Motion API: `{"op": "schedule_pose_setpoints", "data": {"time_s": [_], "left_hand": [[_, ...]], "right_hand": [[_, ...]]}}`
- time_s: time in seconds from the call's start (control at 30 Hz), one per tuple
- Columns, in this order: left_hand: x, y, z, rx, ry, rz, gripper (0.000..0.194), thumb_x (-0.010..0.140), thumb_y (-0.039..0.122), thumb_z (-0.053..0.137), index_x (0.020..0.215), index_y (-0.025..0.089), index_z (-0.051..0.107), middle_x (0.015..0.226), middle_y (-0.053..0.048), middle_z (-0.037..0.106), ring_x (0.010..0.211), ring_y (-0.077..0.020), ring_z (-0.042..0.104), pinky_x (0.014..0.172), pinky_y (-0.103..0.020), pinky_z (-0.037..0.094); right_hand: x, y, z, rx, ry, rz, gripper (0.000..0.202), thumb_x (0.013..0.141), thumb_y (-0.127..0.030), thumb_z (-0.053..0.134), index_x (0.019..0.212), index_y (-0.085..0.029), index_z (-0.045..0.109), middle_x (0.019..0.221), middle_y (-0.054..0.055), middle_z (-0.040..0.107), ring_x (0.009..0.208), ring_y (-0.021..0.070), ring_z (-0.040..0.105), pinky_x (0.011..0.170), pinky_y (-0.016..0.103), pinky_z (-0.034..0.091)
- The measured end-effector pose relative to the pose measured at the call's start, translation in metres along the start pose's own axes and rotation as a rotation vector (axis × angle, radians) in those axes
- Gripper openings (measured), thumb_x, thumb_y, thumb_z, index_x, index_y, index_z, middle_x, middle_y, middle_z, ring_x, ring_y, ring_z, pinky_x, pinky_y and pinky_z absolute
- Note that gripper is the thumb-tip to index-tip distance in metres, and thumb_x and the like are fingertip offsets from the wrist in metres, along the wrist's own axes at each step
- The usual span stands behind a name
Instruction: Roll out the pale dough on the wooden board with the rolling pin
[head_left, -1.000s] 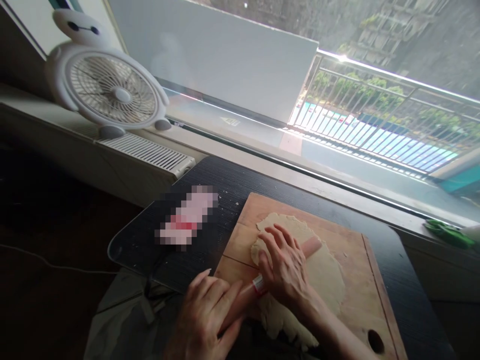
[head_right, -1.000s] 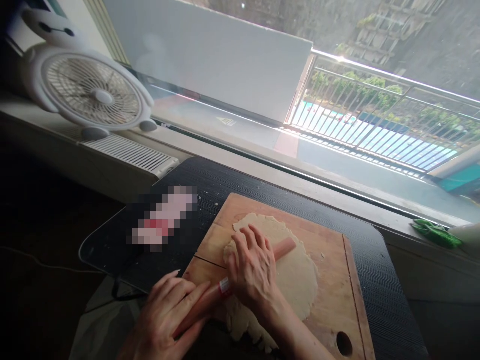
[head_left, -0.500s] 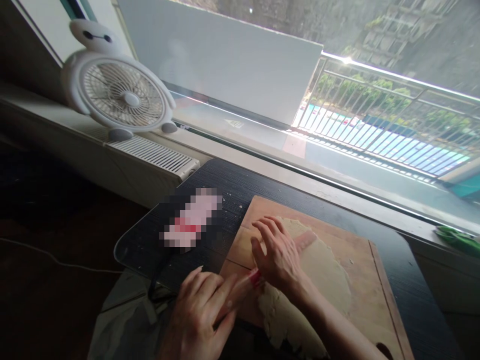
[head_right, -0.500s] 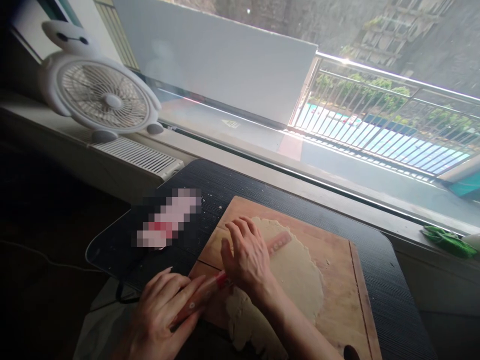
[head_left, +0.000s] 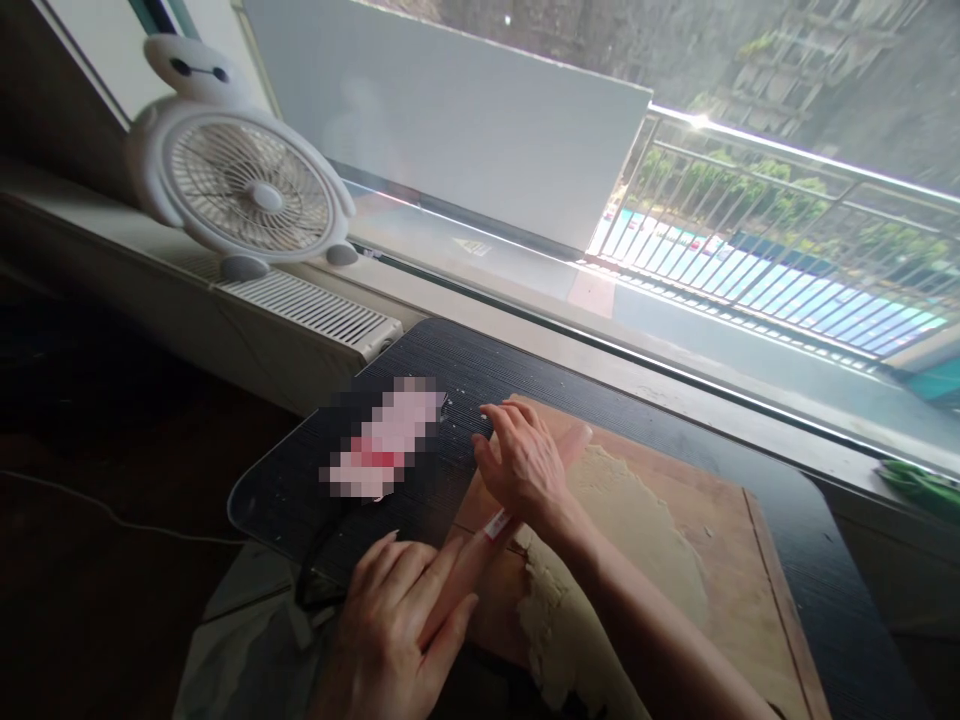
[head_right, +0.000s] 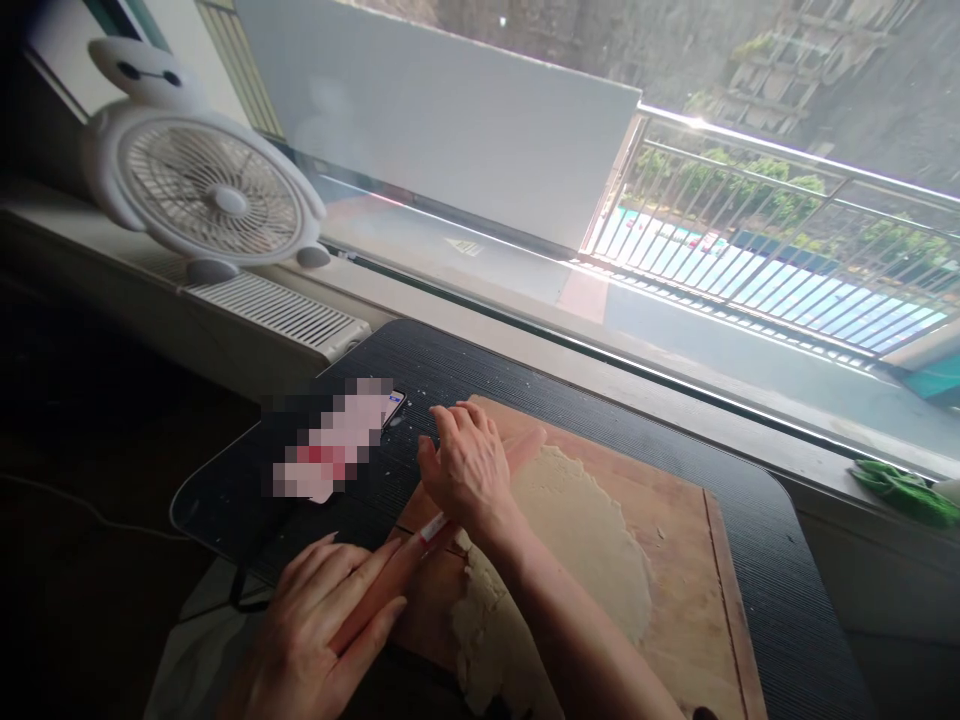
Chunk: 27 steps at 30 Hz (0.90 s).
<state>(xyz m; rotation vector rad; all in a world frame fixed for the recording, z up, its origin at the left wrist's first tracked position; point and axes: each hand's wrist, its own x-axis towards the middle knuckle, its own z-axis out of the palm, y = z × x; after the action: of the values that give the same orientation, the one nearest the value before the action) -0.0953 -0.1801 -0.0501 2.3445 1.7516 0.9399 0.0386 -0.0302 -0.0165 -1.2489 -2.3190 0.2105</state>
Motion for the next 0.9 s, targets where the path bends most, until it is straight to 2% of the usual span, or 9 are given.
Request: {"op": "schedule_pose_setpoints", "data": {"time_s": [0.13, 0.2, 0.27, 0.43, 0.5, 0.67, 0.77, 0.83, 0.9], "left_hand": [[0.001, 0.006, -0.001, -0.046, -0.064, 0.047, 0.045, 0.079, 0.014, 0.055, 0.123, 0.019, 0.049, 0.092, -0.004, 0.055, 0.091, -0.0188, 0.051, 0.097, -0.046, 0.034], [0.003, 0.007, -0.003, -0.062, -0.079, 0.061, 0.044, 0.079, 0.013, 0.055, 0.122, 0.019, 0.049, 0.094, -0.004, 0.055, 0.093, -0.0191, 0.051, 0.098, -0.046, 0.034], [0.006, 0.004, -0.005, -0.054, -0.094, 0.050, 0.043, 0.080, 0.015, 0.055, 0.122, 0.020, 0.050, 0.094, -0.004, 0.055, 0.092, -0.0194, 0.050, 0.096, -0.045, 0.035], [0.009, -0.008, -0.007, 0.001, -0.056, -0.016, 0.038, 0.083, 0.023, 0.053, 0.121, 0.022, 0.052, 0.093, -0.005, 0.055, 0.089, -0.0208, 0.051, 0.086, -0.043, 0.041], [0.007, -0.009, -0.006, 0.014, -0.041, -0.026, 0.038, 0.083, 0.024, 0.053, 0.121, 0.021, 0.052, 0.092, -0.005, 0.055, 0.088, -0.0206, 0.051, 0.084, -0.042, 0.042], [0.003, 0.002, -0.005, -0.001, -0.088, 0.032, 0.046, 0.081, 0.018, 0.053, 0.126, 0.021, 0.047, 0.093, -0.005, 0.056, 0.093, -0.0207, 0.051, 0.092, -0.044, 0.040], [0.003, 0.005, -0.004, -0.040, -0.111, 0.063, 0.044, 0.080, 0.016, 0.053, 0.124, 0.021, 0.049, 0.097, -0.006, 0.056, 0.097, -0.0213, 0.050, 0.095, -0.044, 0.038], [0.005, 0.003, -0.003, -0.054, -0.117, 0.064, 0.044, 0.080, 0.017, 0.054, 0.123, 0.021, 0.050, 0.097, -0.005, 0.055, 0.097, -0.0212, 0.050, 0.095, -0.044, 0.037], [0.007, -0.003, -0.003, -0.041, -0.106, 0.048, 0.043, 0.081, 0.019, 0.055, 0.123, 0.021, 0.050, 0.095, -0.005, 0.056, 0.095, -0.0209, 0.051, 0.093, -0.043, 0.038]], "right_hand": [[-0.040, 0.004, -0.016, -0.030, -0.036, 0.047, 0.033, 0.086, -0.032, 0.047, 0.118, -0.023, 0.052, 0.114, 0.004, 0.058, 0.119, 0.0227, 0.039, 0.098, 0.039, 0.032], [-0.047, 0.005, -0.019, -0.053, -0.044, 0.066, 0.033, 0.086, -0.032, 0.047, 0.117, -0.024, 0.053, 0.115, 0.004, 0.057, 0.120, 0.0229, 0.039, 0.099, 0.040, 0.030], [-0.039, 0.003, -0.015, -0.067, -0.038, 0.075, 0.034, 0.086, -0.033, 0.047, 0.117, -0.024, 0.053, 0.116, 0.005, 0.056, 0.120, 0.0229, 0.038, 0.099, 0.039, 0.030], [0.011, -0.008, 0.007, -0.073, -0.034, 0.045, 0.036, 0.086, -0.037, 0.047, 0.118, -0.022, 0.052, 0.113, 0.006, 0.058, 0.117, 0.0222, 0.040, 0.096, 0.037, 0.034], [0.015, -0.011, 0.010, -0.062, -0.037, 0.027, 0.035, 0.085, -0.035, 0.048, 0.118, -0.022, 0.052, 0.113, 0.005, 0.058, 0.117, 0.0216, 0.041, 0.097, 0.036, 0.034], [-0.035, -0.004, -0.009, -0.039, -0.045, 0.050, 0.030, 0.087, -0.029, 0.045, 0.115, -0.024, 0.054, 0.119, 0.003, 0.055, 0.124, 0.0211, 0.036, 0.103, 0.038, 0.027], [-0.062, 0.003, -0.022, -0.068, -0.059, 0.045, 0.035, 0.086, -0.025, 0.044, 0.120, -0.022, 0.052, 0.129, 0.005, 0.049, 0.130, 0.0231, 0.028, 0.108, 0.042, 0.021], [-0.060, 0.003, -0.023, -0.077, -0.056, 0.035, 0.037, 0.085, -0.024, 0.044, 0.121, -0.021, 0.051, 0.132, 0.005, 0.047, 0.132, 0.0235, 0.027, 0.109, 0.043, 0.020], [-0.041, 0.001, -0.014, -0.071, -0.048, 0.024, 0.034, 0.085, -0.026, 0.045, 0.118, -0.022, 0.053, 0.129, 0.005, 0.049, 0.131, 0.0230, 0.028, 0.108, 0.041, 0.023]]}}
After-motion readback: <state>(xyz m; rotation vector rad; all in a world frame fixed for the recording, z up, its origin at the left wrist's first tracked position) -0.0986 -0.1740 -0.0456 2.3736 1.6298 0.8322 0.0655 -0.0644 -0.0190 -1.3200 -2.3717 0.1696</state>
